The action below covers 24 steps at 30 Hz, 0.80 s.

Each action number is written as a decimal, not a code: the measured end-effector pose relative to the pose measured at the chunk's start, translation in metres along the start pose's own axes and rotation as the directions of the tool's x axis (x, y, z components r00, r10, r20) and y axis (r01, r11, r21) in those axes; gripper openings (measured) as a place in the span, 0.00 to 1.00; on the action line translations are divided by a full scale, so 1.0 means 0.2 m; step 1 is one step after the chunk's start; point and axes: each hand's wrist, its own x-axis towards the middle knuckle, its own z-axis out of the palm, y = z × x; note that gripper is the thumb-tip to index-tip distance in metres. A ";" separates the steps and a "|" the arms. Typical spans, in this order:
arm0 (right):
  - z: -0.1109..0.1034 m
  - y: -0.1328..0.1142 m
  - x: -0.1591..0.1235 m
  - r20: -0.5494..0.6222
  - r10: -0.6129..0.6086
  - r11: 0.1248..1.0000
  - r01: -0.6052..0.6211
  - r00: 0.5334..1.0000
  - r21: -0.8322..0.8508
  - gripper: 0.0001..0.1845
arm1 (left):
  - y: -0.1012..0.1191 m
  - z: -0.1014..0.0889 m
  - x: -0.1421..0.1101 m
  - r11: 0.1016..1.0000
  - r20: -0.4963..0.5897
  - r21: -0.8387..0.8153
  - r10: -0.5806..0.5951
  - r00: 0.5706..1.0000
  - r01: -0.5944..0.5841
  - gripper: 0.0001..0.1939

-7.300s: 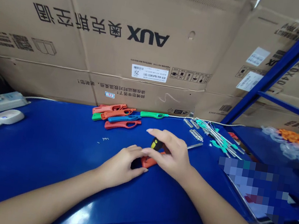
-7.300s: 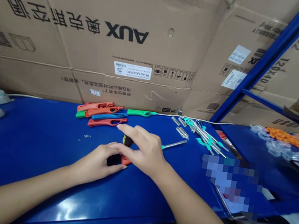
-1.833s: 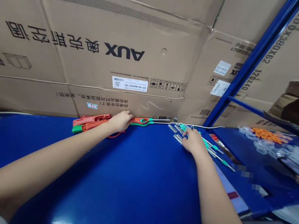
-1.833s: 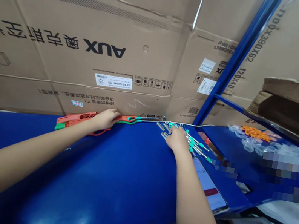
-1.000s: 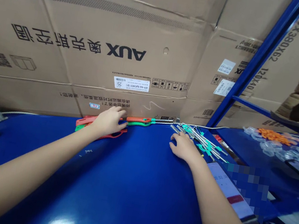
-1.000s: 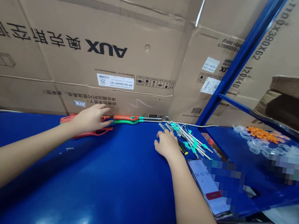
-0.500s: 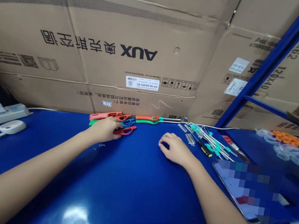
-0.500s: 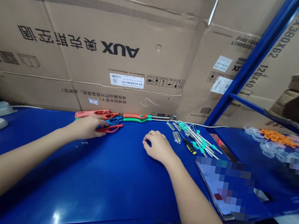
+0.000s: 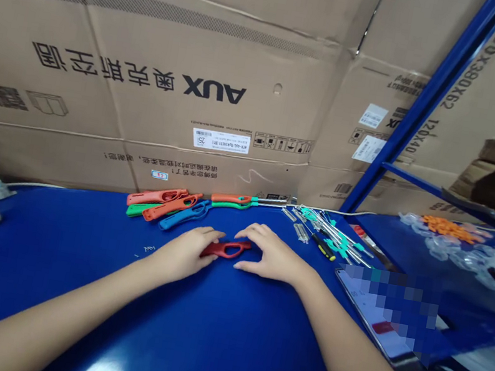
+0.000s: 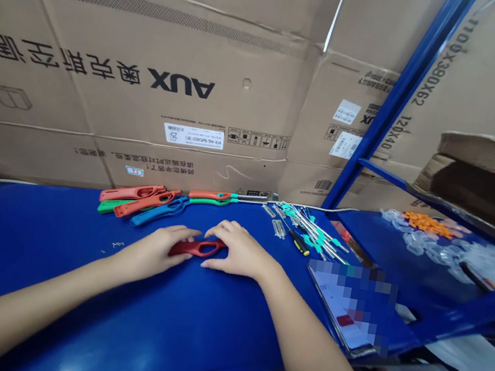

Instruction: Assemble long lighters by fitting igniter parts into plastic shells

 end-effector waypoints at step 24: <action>0.00 0.01 -0.01 0.166 0.067 0.994 -0.080 0.984 0.075 0.19 | 0.02 0.17 -0.06 0.962 -0.128 -0.271 0.008 0.992 -0.043 0.15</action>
